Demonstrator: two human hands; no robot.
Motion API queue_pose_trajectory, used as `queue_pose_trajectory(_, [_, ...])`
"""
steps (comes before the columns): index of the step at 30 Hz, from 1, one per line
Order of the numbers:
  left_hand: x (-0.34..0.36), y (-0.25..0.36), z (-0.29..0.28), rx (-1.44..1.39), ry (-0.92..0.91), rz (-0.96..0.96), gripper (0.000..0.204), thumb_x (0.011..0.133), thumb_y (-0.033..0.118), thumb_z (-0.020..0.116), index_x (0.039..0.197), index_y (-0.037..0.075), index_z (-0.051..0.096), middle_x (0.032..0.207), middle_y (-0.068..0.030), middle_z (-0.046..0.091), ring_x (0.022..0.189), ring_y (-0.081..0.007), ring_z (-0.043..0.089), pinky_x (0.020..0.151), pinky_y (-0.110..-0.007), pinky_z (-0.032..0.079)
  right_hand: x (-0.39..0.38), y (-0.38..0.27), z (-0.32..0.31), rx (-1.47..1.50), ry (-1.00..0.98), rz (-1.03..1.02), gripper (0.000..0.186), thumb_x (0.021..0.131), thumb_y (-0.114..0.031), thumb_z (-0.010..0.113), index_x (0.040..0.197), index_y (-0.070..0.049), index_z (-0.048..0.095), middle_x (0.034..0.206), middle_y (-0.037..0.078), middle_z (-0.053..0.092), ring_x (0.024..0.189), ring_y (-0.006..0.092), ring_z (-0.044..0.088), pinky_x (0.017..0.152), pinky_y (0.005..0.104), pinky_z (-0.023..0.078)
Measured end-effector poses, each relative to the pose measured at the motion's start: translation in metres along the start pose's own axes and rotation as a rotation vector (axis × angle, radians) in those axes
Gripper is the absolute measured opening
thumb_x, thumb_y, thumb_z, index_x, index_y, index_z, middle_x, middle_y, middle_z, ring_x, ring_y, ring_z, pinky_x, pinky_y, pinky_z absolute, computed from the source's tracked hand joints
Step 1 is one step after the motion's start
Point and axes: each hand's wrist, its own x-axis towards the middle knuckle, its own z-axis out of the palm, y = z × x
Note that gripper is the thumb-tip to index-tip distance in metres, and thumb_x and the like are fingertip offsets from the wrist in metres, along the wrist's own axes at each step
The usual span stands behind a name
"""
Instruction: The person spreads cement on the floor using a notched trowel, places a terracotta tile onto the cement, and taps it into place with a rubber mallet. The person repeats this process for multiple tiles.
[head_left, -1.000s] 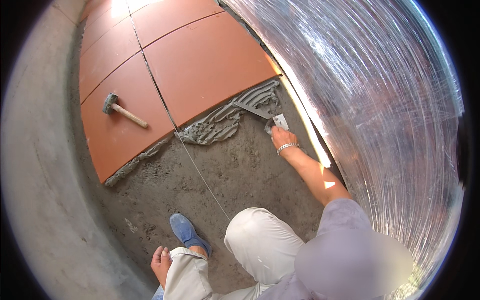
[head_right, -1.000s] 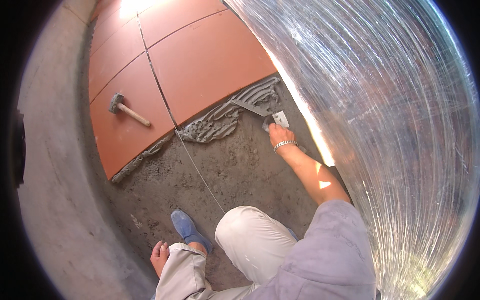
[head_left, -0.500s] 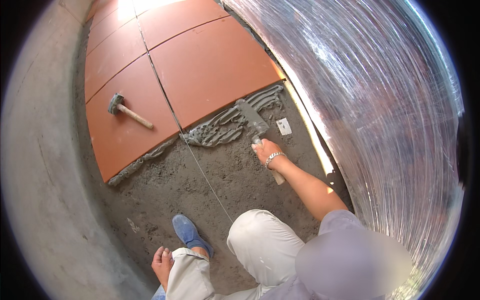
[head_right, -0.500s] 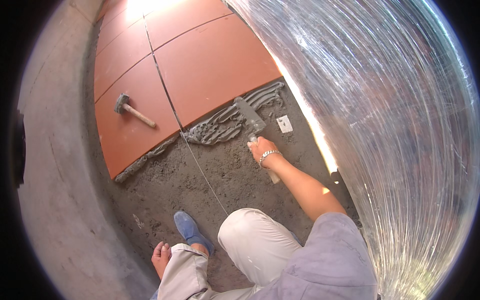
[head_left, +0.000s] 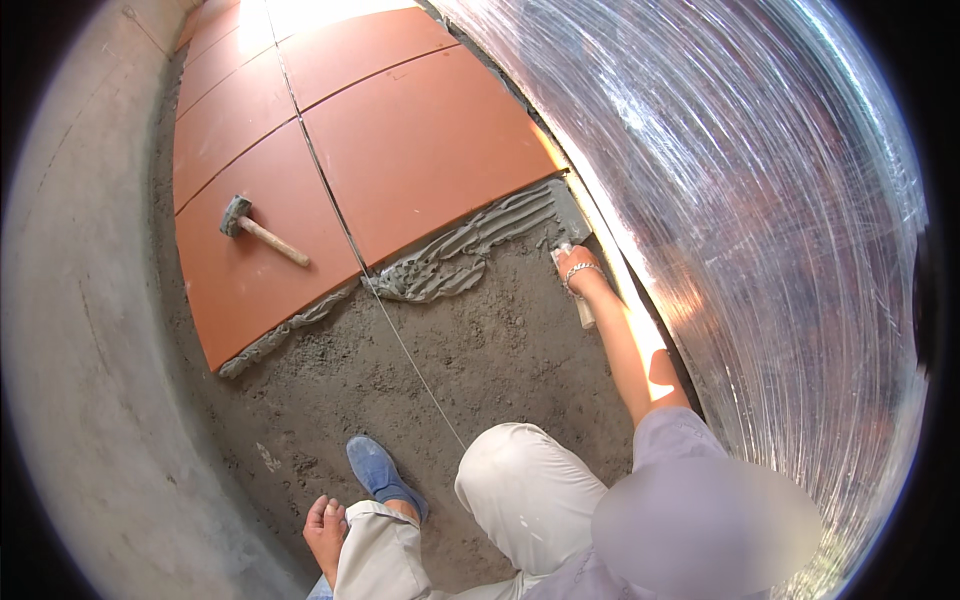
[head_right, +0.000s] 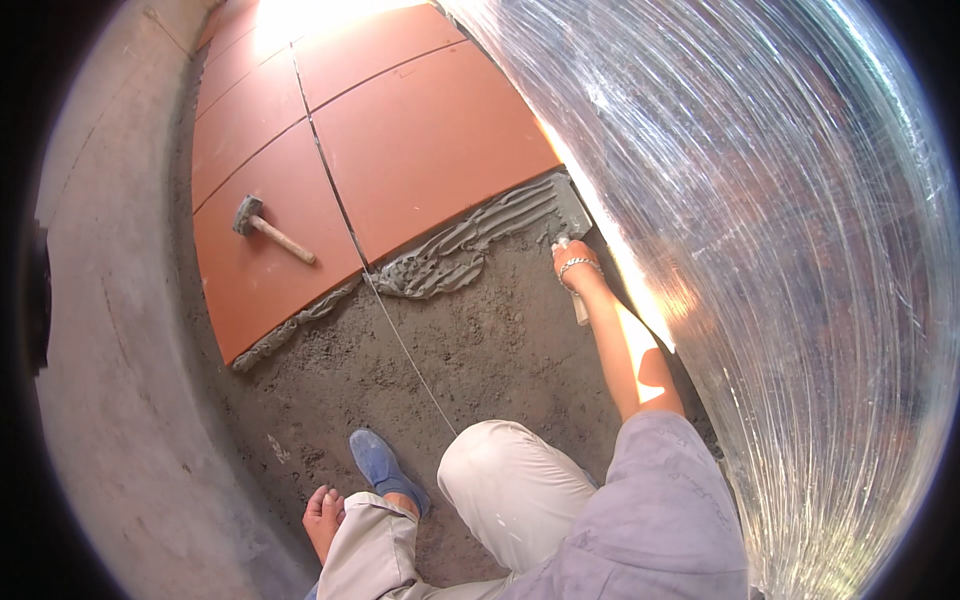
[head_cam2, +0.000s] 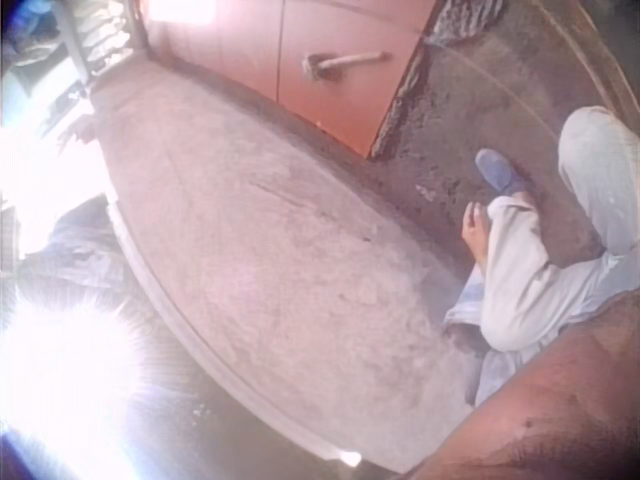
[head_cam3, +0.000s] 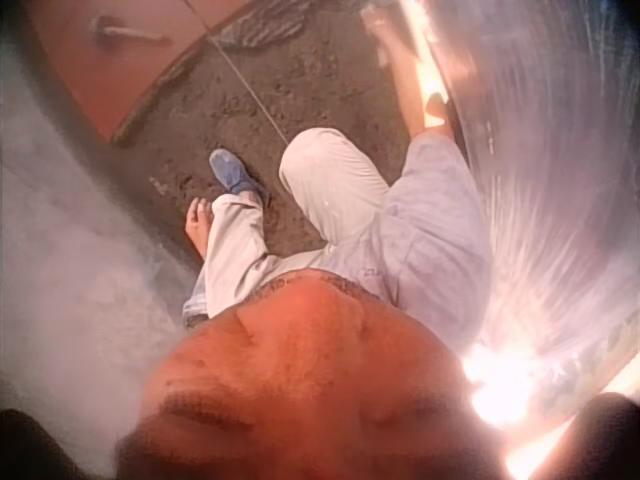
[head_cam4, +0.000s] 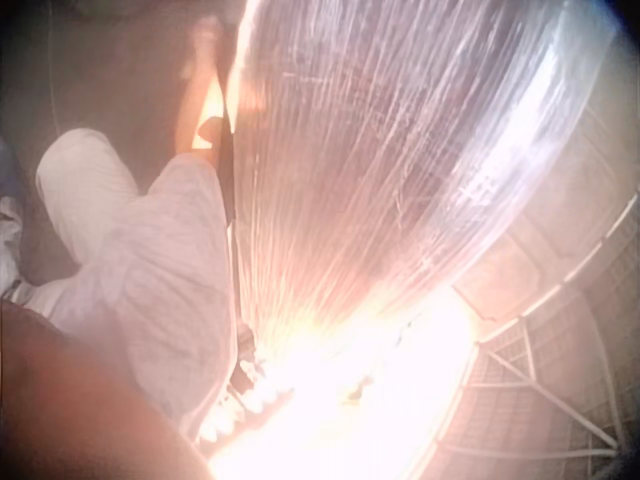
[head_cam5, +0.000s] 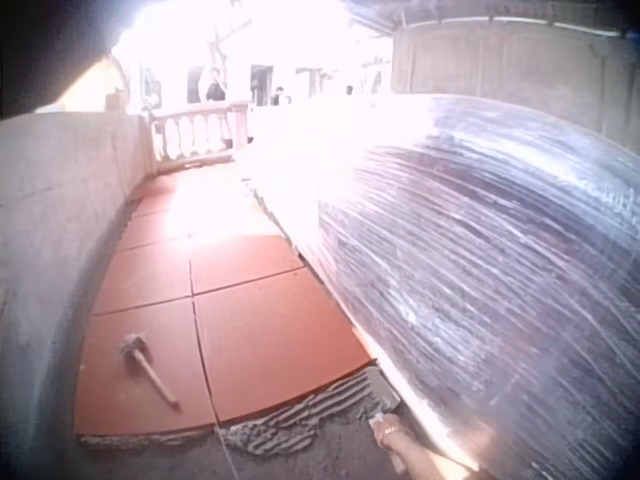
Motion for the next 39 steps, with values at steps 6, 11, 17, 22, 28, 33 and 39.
queue_pose_trajectory(6, [0.001, -0.003, -0.003, 0.010, 0.001, 0.010, 0.052, 0.091, 0.024, 0.069, 0.129, -0.008, 0.052, 0.105, -0.0092, 0.066, 0.087, -0.0128, 0.065, 0.064, -0.020, 0.048, -0.003, -0.002, -0.007, -0.056, 0.042, 0.141, 0.043, 0.094, -0.036, 0.056, 0.116, 0.000, 0.065, 0.122, 0.024, 0.063, 0.114, 0.0398, 0.060, 0.096, 0.0478, 0.048])
queue_pose_trajectory(11, [0.000, -0.003, -0.007, -0.010, -0.012, 0.023, 0.051, 0.091, 0.023, 0.069, 0.129, -0.008, 0.053, 0.106, -0.0098, 0.066, 0.087, -0.0129, 0.065, 0.063, -0.020, 0.048, -0.002, 0.002, -0.009, -0.037, 0.092, 0.169, 0.042, 0.093, -0.035, 0.057, 0.119, -0.001, 0.060, 0.120, 0.024, 0.063, 0.113, 0.0397, 0.060, 0.095, 0.0478, 0.048])
queue_pose_trajectory(17, [-0.003, -0.005, -0.007, -0.004, 0.008, 0.015, 0.050, 0.091, 0.021, 0.069, 0.128, -0.009, 0.053, 0.105, -0.0098, 0.066, 0.087, -0.0126, 0.065, 0.062, -0.019, 0.047, 0.013, 0.028, 0.013, -0.061, 0.150, 0.115, 0.040, 0.093, -0.036, 0.057, 0.113, -0.001, 0.056, 0.112, 0.026, 0.065, 0.105, 0.0411, 0.063, 0.089, 0.0495, 0.049])
queue_pose_trajectory(22, [-0.007, -0.005, -0.005, -0.005, 0.024, -0.001, 0.049, 0.091, 0.020, 0.069, 0.127, -0.010, 0.053, 0.104, -0.0098, 0.066, 0.085, -0.0106, 0.063, 0.063, -0.019, 0.047, 0.046, 0.055, 0.035, -0.022, 0.248, 0.080, 0.043, 0.092, -0.037, 0.058, 0.114, 0.000, 0.053, 0.102, 0.027, 0.066, 0.099, 0.0427, 0.064, 0.085, 0.0503, 0.050])
queue_pose_trajectory(28, [-0.008, -0.008, 0.001, 0.018, -0.001, 0.031, 0.051, 0.091, 0.020, 0.069, 0.128, -0.010, 0.053, 0.101, -0.0090, 0.066, 0.081, -0.0091, 0.062, 0.062, -0.019, 0.046, 0.004, 0.049, 0.034, -0.228, 0.052, -0.050, 0.041, 0.093, -0.038, 0.055, 0.114, -0.002, 0.056, 0.113, 0.025, 0.066, 0.105, 0.0399, 0.065, 0.088, 0.0499, 0.051])
queue_pose_trajectory(33, [-0.002, -0.010, -0.003, 0.025, -0.013, 0.031, 0.051, 0.091, 0.021, 0.068, 0.129, -0.009, 0.052, 0.107, -0.0109, 0.066, 0.090, -0.0136, 0.065, 0.064, -0.020, 0.046, -0.053, 0.032, 0.032, -0.254, 0.040, -0.230, 0.034, 0.092, -0.033, 0.059, 0.107, -0.002, 0.054, 0.106, 0.024, 0.068, 0.099, 0.0383, 0.066, 0.084, 0.0493, 0.053])
queue_pose_trajectory(39, [-0.008, -0.002, -0.008, 0.059, 0.042, 0.020, 0.052, 0.091, 0.025, 0.068, 0.129, -0.007, 0.053, 0.111, -0.0110, 0.066, 0.095, -0.0170, 0.066, 0.067, -0.021, 0.047, -0.054, 0.032, 0.036, -0.231, 0.065, -0.330, 0.032, 0.092, -0.033, 0.060, 0.103, -0.004, 0.052, 0.103, 0.022, 0.067, 0.094, 0.0399, 0.066, 0.081, 0.0505, 0.053])
